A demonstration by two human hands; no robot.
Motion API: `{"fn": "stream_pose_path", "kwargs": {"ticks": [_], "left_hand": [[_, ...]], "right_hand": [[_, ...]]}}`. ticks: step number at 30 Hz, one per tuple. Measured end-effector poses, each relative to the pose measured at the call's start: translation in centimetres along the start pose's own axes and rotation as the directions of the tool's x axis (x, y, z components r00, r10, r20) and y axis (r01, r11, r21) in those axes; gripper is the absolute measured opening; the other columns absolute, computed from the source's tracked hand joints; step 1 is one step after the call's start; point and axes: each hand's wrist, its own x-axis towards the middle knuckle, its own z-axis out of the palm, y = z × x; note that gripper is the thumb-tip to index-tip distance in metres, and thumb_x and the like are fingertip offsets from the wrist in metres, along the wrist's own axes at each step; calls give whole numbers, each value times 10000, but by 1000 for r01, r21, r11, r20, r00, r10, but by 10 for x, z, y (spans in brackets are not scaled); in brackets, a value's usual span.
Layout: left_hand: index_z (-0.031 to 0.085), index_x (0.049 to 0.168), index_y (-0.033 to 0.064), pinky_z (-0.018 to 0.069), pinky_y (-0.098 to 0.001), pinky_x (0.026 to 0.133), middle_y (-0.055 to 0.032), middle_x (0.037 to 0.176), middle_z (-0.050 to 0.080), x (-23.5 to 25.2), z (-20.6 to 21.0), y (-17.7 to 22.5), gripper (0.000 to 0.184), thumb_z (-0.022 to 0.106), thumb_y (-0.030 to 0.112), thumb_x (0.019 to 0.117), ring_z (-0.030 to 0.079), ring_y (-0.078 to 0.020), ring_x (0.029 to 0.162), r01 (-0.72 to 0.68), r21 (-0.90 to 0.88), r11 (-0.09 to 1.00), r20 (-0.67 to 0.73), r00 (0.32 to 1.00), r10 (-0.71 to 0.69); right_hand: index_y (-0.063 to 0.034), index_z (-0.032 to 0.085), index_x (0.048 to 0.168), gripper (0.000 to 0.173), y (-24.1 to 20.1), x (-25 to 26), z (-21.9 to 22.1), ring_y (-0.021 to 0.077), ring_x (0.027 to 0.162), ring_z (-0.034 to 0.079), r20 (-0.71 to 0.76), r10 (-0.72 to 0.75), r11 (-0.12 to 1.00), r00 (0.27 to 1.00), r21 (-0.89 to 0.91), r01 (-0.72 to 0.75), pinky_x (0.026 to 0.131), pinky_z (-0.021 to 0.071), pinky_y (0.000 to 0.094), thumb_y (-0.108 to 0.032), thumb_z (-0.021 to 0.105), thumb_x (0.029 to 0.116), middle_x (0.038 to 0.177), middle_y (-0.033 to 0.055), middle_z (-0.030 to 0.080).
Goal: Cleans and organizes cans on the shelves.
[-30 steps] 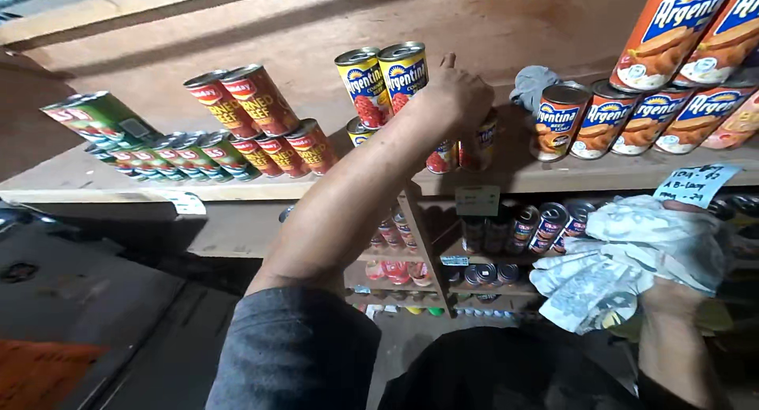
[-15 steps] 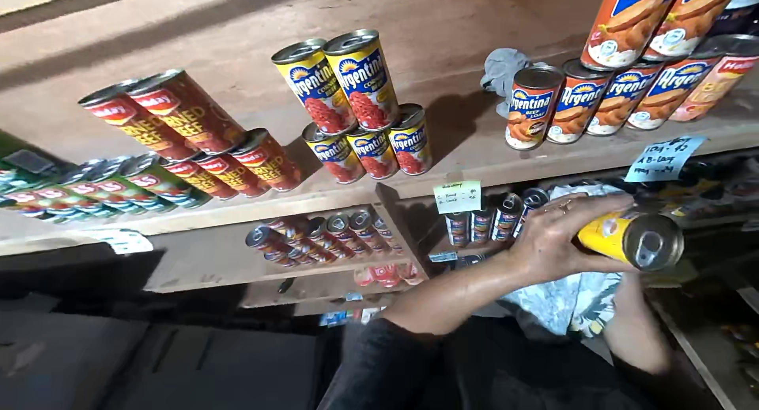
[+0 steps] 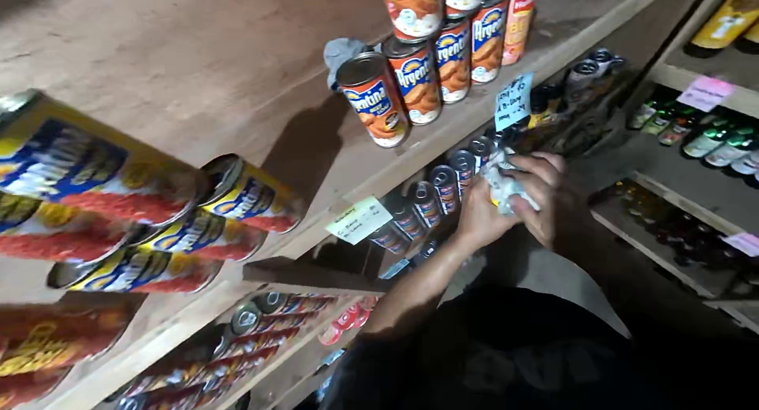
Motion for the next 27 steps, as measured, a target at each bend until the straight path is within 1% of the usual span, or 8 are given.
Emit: {"fn": "stream_pose_path", "kwargs": {"ticks": [3, 7, 10, 15, 20, 23, 25, 27], "left_hand": [[594, 1279, -95, 512, -464, 1006, -236, 1210, 659, 7, 2, -3, 670, 878, 84, 700, 642, -295, 1139, -9, 22, 1000, 38, 999, 8], [631, 1256, -47, 544, -479, 961, -201, 1219, 661, 13, 3, -5, 684, 916, 101, 652, 656, -277, 1107, -11, 8, 1000, 176, 984, 9], [654, 1212, -8, 554, -463, 913, -176, 1173, 654, 16, -2, -7, 648, 912, 95, 626, 651, -268, 1070, -96, 28, 995, 136, 986, 91], [662, 1244, 10, 562, -494, 855, -179, 1164, 645, 13, 6, -15, 692, 929, 119, 615, 657, -294, 1025, -101, 97, 990, 28, 995, 99], [635, 1255, -18, 555, -527, 899, -214, 1173, 657, 7, 13, -17, 621, 888, 121, 706, 666, -333, 1053, -18, 108, 994, 76, 997, 9], [634, 1248, -47, 536, -525, 949, -227, 1184, 666, 4, 13, -11, 671, 910, 157, 671, 666, -338, 1084, 32, 114, 993, 151, 987, -49], [607, 1280, -24, 536, -482, 968, -191, 1202, 659, 4, 11, -13, 703, 915, 130, 667, 654, -277, 1106, 98, -13, 995, 234, 968, -93], [571, 1305, -16, 574, -345, 918, -111, 1108, 693, 1, 9, -15, 654, 834, 80, 714, 681, -139, 1010, 248, -322, 914, 287, 945, -156]], "right_hand": [[-8, 745, 1103, 283, 2, -2, -8, 370, 1126, 640, 89, -78, 995, 993, -61, 83, 962, 532, 452, -199, 587, 965, 1197, 185, 687], [0, 747, 1066, 223, 33, 7, -34, 353, 1106, 646, 240, -172, 985, 955, 72, 159, 974, 539, 439, -46, 603, 901, 1172, 186, 680], [3, 723, 1105, 248, 38, 8, -40, 384, 1081, 640, 278, -163, 983, 947, -42, 181, 912, 568, 456, 52, 608, 891, 1176, 217, 646], [51, 712, 1038, 166, 13, -5, -38, 391, 924, 675, 316, 29, 988, 948, -152, 20, 748, 594, 491, -7, 672, 888, 1015, 232, 641], [42, 728, 1053, 221, 6, -6, -20, 331, 960, 681, 251, 68, 996, 965, 39, -80, 827, 584, 445, -26, 685, 848, 1073, 208, 673], [35, 712, 1068, 218, 24, 3, -7, 326, 972, 680, 203, 86, 992, 975, 69, -102, 845, 584, 448, -44, 679, 867, 1102, 208, 666], [63, 680, 1152, 232, 40, 10, -11, 424, 1062, 666, 252, 237, 971, 938, -30, -237, 919, 549, 563, -38, 669, 944, 1176, 274, 654], [63, 643, 1244, 278, 59, 10, -18, 491, 1124, 634, 224, 410, 912, 884, -89, -400, 958, 495, 649, -58, 624, 995, 1242, 313, 629]]}}
